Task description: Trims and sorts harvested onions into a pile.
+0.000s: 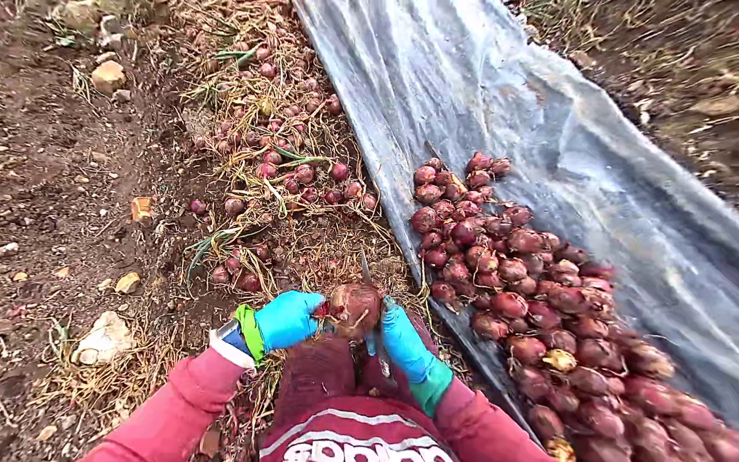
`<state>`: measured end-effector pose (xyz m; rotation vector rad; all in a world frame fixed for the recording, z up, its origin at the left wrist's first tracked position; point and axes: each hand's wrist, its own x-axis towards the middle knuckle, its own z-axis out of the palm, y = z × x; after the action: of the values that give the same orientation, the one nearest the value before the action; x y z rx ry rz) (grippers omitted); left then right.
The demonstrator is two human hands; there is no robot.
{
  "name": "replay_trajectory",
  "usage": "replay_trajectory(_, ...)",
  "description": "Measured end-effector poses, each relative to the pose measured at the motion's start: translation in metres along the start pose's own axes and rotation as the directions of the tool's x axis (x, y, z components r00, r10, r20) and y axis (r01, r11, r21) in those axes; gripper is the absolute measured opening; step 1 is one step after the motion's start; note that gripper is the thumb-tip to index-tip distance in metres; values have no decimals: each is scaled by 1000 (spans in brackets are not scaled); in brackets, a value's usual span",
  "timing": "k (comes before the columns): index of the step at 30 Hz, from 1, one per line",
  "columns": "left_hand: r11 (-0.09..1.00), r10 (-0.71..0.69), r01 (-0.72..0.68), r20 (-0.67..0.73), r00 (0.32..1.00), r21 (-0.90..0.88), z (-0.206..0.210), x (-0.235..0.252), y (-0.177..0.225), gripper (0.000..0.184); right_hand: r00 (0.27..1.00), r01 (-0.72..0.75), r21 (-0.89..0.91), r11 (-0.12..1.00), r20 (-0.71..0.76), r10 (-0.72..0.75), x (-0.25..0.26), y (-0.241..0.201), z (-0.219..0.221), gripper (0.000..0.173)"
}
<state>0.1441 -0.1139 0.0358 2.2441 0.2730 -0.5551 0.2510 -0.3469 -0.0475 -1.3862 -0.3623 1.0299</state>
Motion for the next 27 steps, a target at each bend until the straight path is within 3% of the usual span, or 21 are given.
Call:
replay_trajectory(2, 991, 17, -27, 81, 997, 133, -14, -8, 18, 7, 1000, 22, -124, 992, 5, -21, -17, -12, -6, 91)
replay_trajectory(4, 986, 38, -43, 30, 999, 162, -20, -6, 19, 5, 998, 42, -91, 995, 41, -39, -40, -15, -20, 91)
replay_trajectory(6, 997, 39, -33, -86, 996, 66, -16, 5, 27, 2, 997, 73, 8, 997, -18, -73, -54, -9, -35, 92)
replay_trajectory(8, 994, 96, -103, -170, 981, -34, 1, 20, 48, 4, 994, -1, -17, 1000, -107, -1, -61, 1, -50, 91)
replay_trajectory(10, 982, 178, -175, -55, 982, 67, 30, 31, 78, 15, 993, -113, -175, 978, -49, 106, -77, 9, -63, 89)
replay_trajectory(13, 911, 101, -226, 346, 933, 344, 69, 60, 147, 31, 996, -63, -251, 966, -76, 45, -103, 4, -81, 69)
replay_trajectory(14, 891, 105, -257, 382, 918, 373, 76, 70, 159, 30, 987, -48, -243, 969, -159, 9, -114, 9, -87, 75)
replay_trajectory(16, 889, 114, -209, 246, 963, 407, 65, 102, 161, 26, 921, 34, -166, 986, -379, -96, -126, 15, -102, 88)
replay_trajectory(18, 935, 53, -47, -9, 999, 351, 37, 124, 133, 25, 790, 143, -24, 989, -599, -129, -128, 23, -115, 87)
replay_trajectory(20, 977, -4, 39, -169, 986, 207, 14, 112, 74, 27, 701, 144, 4, 990, -707, -99, -122, 27, -134, 84)
replay_trajectory(22, 978, -70, 100, -163, 984, 181, 12, 63, -10, 30, 725, 36, -9, 999, -688, -33, -106, 28, -135, 82)
replay_trajectory(24, 905, -266, 231, 51, 963, 357, 16, 2, -67, 42, 791, -84, -16, 996, -609, 57, -78, 28, -118, 78)
replay_trajectory(25, 798, -553, 416, 256, 793, 436, 9, -11, -63, 50, 831, -127, -26, 992, -549, 92, -63, 36, -110, 79)
replay_trajectory(26, 711, -698, 549, 349, 625, 439, 9, -16, -77, 54, 860, -177, -55, 983, -494, 127, -50, 45, -101, 81)
replay_trajectory(27, 699, -715, 646, 347, 608, 308, 13, -21, -112, 55, 881, -222, -81, 972, -444, 164, -35, 51, -90, 86)
